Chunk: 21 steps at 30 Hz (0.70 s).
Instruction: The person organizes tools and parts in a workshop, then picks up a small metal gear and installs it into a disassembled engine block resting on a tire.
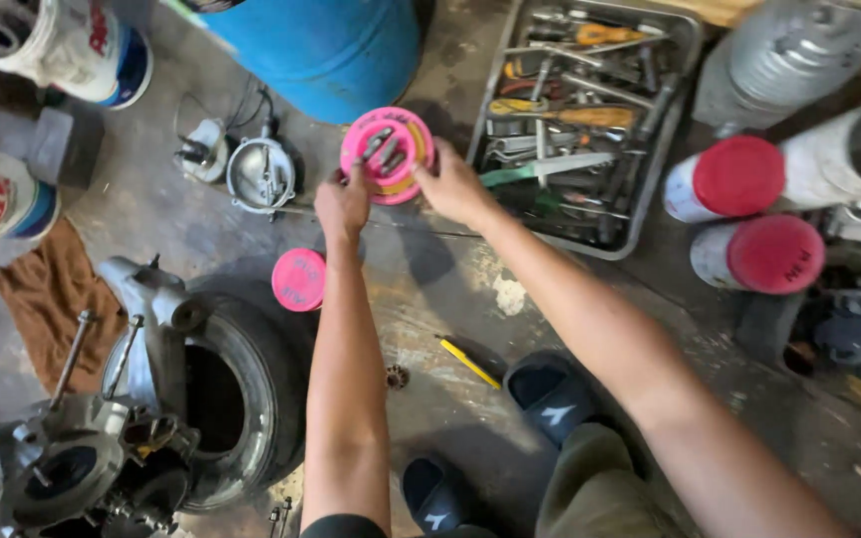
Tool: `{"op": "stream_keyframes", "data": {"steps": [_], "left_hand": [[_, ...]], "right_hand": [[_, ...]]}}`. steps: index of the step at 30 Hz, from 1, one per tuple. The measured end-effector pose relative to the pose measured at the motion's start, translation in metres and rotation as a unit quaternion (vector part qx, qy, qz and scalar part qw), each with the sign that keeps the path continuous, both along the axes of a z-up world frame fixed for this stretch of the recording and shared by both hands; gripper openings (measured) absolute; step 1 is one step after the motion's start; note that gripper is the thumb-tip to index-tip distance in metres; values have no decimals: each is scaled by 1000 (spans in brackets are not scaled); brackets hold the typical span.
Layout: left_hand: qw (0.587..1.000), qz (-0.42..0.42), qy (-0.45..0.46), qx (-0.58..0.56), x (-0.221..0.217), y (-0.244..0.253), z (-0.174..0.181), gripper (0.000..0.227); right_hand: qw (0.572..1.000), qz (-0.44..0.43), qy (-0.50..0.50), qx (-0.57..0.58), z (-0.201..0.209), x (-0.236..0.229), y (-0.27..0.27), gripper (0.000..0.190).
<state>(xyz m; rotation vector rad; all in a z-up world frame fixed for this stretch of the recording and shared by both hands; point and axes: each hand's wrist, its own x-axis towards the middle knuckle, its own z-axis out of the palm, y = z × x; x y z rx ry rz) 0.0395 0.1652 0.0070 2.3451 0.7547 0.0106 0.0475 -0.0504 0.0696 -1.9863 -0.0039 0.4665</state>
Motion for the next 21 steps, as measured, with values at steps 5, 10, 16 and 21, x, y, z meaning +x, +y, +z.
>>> {"op": "stream_keyframes", "data": {"steps": [5,10,16,21], "left_hand": [[984,91,-152,-24,-48,-93,94,57],[978,33,-201,-43,-114,-209,115,46],[966,-157,-89,-187,-170,-351,86,35],[930,-345,37,-119,-187,-440,88,26]], "right_hand": [[993,-37,-114,12,37,-65,-63,52],[976,-85,-194,53,38,-153,-157,28],[958,-186,-215,-40,46,-237,-284,19],[908,-262,-281,-169,47,-268,-392,15]]}}
